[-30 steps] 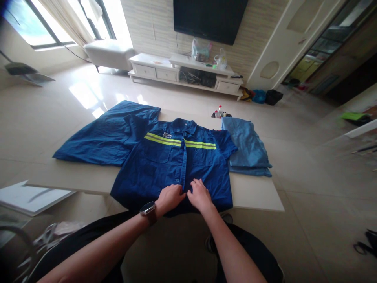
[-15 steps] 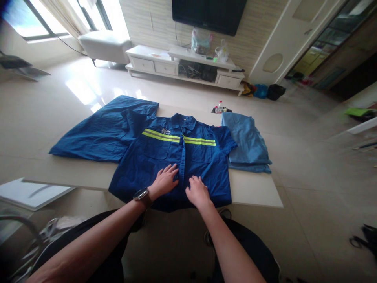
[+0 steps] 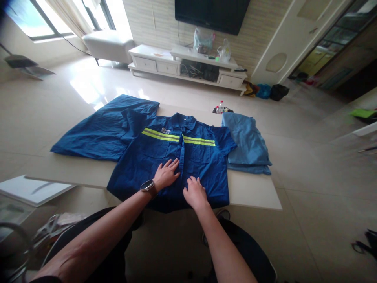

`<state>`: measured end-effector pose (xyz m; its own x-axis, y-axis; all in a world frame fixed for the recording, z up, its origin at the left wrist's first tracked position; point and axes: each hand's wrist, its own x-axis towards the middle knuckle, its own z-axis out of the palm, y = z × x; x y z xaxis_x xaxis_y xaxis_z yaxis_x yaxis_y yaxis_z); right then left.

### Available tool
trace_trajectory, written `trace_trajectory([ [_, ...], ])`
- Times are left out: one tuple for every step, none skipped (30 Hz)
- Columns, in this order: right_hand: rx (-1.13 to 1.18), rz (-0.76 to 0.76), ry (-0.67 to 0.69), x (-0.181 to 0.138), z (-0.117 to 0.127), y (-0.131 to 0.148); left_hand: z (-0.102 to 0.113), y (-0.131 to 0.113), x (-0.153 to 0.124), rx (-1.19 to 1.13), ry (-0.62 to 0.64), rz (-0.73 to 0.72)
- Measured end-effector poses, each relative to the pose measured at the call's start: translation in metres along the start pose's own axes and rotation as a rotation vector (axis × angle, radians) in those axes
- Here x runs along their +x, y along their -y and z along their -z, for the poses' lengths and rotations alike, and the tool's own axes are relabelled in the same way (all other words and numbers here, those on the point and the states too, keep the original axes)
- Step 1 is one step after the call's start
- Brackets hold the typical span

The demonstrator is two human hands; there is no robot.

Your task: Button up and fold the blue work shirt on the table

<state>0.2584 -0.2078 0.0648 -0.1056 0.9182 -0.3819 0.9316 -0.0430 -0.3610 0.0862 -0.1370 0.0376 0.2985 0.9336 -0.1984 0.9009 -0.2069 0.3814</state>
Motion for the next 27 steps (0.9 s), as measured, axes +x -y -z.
trace_trajectory([
  [0.002, 0.003, 0.002, 0.000, 0.000, 0.000, 0.000, -0.001, 0.000, -0.002, -0.004, -0.007],
  [0.001, 0.006, 0.003, 0.000, 0.000, 0.000, 0.001, -0.002, 0.001, -0.004, -0.009, -0.017],
  [-0.002, 0.008, 0.004, -0.001, 0.001, 0.000, 0.003, -0.003, 0.001, -0.007, -0.012, -0.027],
  [-0.007, 0.009, 0.005, -0.001, 0.001, 0.000, 0.004, -0.003, 0.002, -0.011, -0.016, -0.034],
  [-0.012, 0.009, 0.006, -0.001, 0.001, 0.000, 0.005, -0.004, 0.002, -0.016, -0.021, -0.041],
  [-0.017, 0.009, 0.006, -0.001, 0.002, 0.000, 0.006, -0.005, 0.002, -0.023, -0.026, -0.049],
  [-0.023, 0.007, 0.006, -0.001, 0.002, 0.001, 0.006, -0.006, 0.003, -0.034, -0.028, -0.058],
  [-0.028, 0.005, 0.007, -0.001, 0.002, 0.001, 0.006, -0.006, 0.003, -0.051, -0.026, -0.063],
  [-0.034, 0.003, 0.008, -0.001, 0.003, 0.001, 0.005, -0.006, 0.004, -0.076, -0.021, -0.051],
  [-0.039, 0.001, 0.009, -0.001, 0.003, 0.002, 0.004, -0.006, 0.005, -0.109, -0.012, -0.023],
  [-0.043, -0.001, 0.012, 0.000, 0.003, 0.002, 0.002, -0.007, 0.007, -0.149, 0.003, 0.018],
  [-0.045, -0.001, 0.015, 0.000, 0.003, 0.002, 0.001, -0.007, 0.009, -0.194, 0.015, 0.065],
  [-0.046, 0.002, 0.017, 0.000, 0.003, 0.002, 0.000, -0.007, 0.011, -0.244, 0.021, 0.110],
  [-0.047, 0.005, 0.018, 0.000, 0.003, 0.001, -0.001, -0.007, 0.014, -0.302, 0.015, 0.148],
  [-0.046, 0.007, 0.019, 0.000, 0.003, 0.001, -0.002, -0.007, 0.017, -0.378, 0.000, 0.179],
  [-0.046, 0.008, 0.020, 0.000, 0.003, 0.001, -0.002, -0.007, 0.021, -0.492, -0.027, 0.216],
  [-0.046, 0.008, 0.021, 0.000, 0.003, 0.001, -0.002, -0.006, 0.025, -0.630, -0.061, 0.261],
  [-0.046, 0.007, 0.023, 0.000, 0.003, 0.001, -0.002, -0.005, 0.028, -0.771, -0.093, 0.309],
  [-0.045, 0.005, 0.025, 0.000, 0.003, 0.001, -0.002, -0.003, 0.032, -0.895, -0.117, 0.351],
  [-0.044, 0.004, 0.026, 0.000, 0.003, 0.001, -0.003, -0.001, 0.035, -0.987, -0.132, 0.381],
  [-0.042, 0.005, 0.026, 0.000, 0.003, 0.001, -0.003, 0.002, 0.037, -1.040, -0.140, 0.396],
  [-0.039, 0.007, 0.026, 0.000, 0.004, 0.000, -0.004, 0.004, 0.039, -1.057, -0.144, 0.397],
  [-0.036, 0.010, 0.025, -0.001, 0.004, 0.000, -0.005, 0.006, 0.040, -1.055, -0.144, 0.386],
  [-0.033, 0.013, 0.025, -0.001, 0.004, 0.000, -0.006, 0.008, 0.040, -1.060, -0.145, 0.377],
  [-0.032, 0.015, 0.025, -0.001, 0.004, 0.000, -0.007, 0.009, 0.040, -1.064, -0.145, 0.367],
  [-0.032, 0.016, 0.026, -0.001, 0.005, 0.000, -0.009, 0.010, 0.040, -1.065, -0.144, 0.359],
  [-0.032, 0.016, 0.027, -0.001, 0.005, 0.000, -0.010, 0.011, 0.040, -1.062, -0.140, 0.353],
])
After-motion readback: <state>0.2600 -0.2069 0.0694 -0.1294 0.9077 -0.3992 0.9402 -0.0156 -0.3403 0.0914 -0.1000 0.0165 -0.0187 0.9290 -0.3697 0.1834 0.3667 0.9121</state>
